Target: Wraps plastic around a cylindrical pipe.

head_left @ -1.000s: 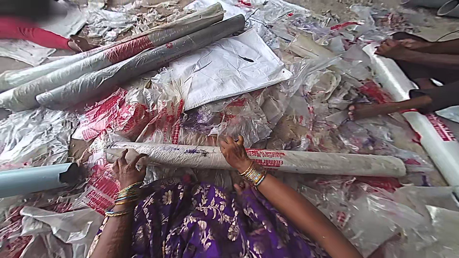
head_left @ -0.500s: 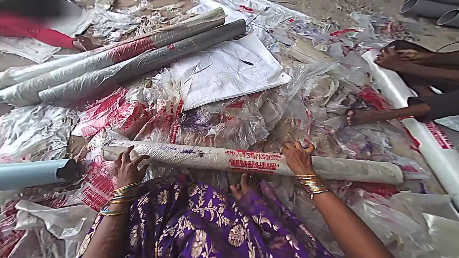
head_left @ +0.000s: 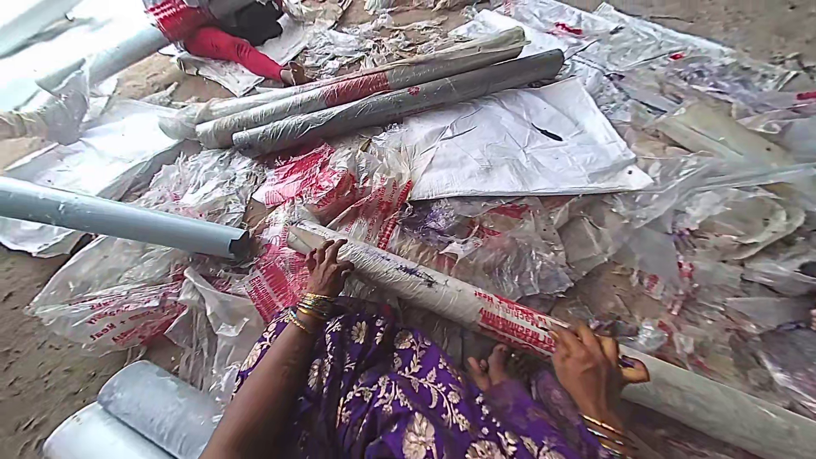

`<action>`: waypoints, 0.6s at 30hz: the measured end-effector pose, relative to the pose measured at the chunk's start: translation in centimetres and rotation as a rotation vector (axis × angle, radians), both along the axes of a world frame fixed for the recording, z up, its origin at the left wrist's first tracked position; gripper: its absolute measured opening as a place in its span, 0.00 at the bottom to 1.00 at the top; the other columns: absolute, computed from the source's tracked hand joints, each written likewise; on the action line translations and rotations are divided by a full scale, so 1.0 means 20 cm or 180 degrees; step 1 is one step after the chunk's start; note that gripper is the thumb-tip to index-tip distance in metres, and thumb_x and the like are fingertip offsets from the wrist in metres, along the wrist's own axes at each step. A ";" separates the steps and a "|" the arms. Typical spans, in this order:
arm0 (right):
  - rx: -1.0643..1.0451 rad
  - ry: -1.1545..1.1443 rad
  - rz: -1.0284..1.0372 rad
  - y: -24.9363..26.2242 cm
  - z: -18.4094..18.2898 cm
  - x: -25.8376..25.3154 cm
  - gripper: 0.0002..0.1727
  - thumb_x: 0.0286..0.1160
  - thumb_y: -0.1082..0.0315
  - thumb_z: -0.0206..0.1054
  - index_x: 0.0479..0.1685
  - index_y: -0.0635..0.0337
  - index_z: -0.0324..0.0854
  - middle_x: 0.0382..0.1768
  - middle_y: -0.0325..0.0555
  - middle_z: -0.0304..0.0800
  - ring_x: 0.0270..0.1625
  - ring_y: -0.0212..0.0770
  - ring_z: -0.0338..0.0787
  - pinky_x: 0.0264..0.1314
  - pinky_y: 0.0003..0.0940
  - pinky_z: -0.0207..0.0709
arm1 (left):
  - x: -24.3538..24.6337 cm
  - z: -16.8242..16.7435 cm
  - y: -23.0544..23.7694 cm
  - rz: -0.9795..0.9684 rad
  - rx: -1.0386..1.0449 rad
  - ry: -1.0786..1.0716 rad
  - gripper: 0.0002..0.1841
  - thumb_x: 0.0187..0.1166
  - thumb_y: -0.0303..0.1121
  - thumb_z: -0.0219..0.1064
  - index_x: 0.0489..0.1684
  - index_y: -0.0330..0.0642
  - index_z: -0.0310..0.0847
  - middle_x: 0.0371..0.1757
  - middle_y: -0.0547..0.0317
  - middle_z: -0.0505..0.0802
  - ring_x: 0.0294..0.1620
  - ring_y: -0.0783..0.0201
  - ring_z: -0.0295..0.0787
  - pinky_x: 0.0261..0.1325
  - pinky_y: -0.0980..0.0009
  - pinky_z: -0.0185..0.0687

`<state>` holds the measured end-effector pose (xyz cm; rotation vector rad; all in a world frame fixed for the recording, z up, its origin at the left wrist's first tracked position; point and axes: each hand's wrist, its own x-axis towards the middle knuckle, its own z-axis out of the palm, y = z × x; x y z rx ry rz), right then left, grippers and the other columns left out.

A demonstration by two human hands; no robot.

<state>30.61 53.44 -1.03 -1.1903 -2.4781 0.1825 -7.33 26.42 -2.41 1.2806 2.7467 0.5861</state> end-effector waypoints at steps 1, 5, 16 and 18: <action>-0.0047 -0.0031 -0.0024 -0.01 0.00 0.01 0.11 0.75 0.76 0.64 0.40 0.68 0.94 0.48 0.73 0.91 0.57 0.87 0.82 0.60 0.92 0.51 | 0.00 0.00 0.00 0.0015 0.0014 0.0017 0.04 0.70 0.29 0.75 0.37 0.45 0.97 0.78 0.39 0.83 0.85 0.28 0.66 0.81 0.25 0.48; -0.0174 -0.0088 -0.0095 0.00 0.02 0.00 0.09 0.74 0.76 0.66 0.40 0.68 0.94 0.48 0.71 0.91 0.59 0.85 0.83 0.62 0.91 0.51 | 0.01 0.00 0.01 0.0015 0.0185 0.0116 0.04 0.70 0.28 0.74 0.34 0.44 0.96 0.71 0.37 0.88 0.81 0.26 0.70 0.78 0.23 0.51; -0.0522 -0.0558 0.1039 0.01 0.14 -0.63 0.13 0.77 0.60 0.69 0.39 0.59 0.95 0.48 0.57 0.94 0.62 0.69 0.85 0.71 0.81 0.54 | 0.04 0.01 -0.04 -0.0039 0.0393 0.0110 0.03 0.67 0.29 0.75 0.29 0.42 0.95 0.66 0.33 0.88 0.77 0.19 0.69 0.76 0.17 0.45; -0.0738 -0.0776 0.1263 -0.02 0.14 -0.74 0.14 0.79 0.60 0.67 0.42 0.60 0.94 0.50 0.57 0.93 0.65 0.67 0.85 0.73 0.80 0.53 | 0.03 0.01 -0.04 0.0002 0.0437 0.0059 0.03 0.63 0.29 0.77 0.30 0.45 0.96 0.69 0.33 0.87 0.77 0.19 0.69 0.75 0.19 0.47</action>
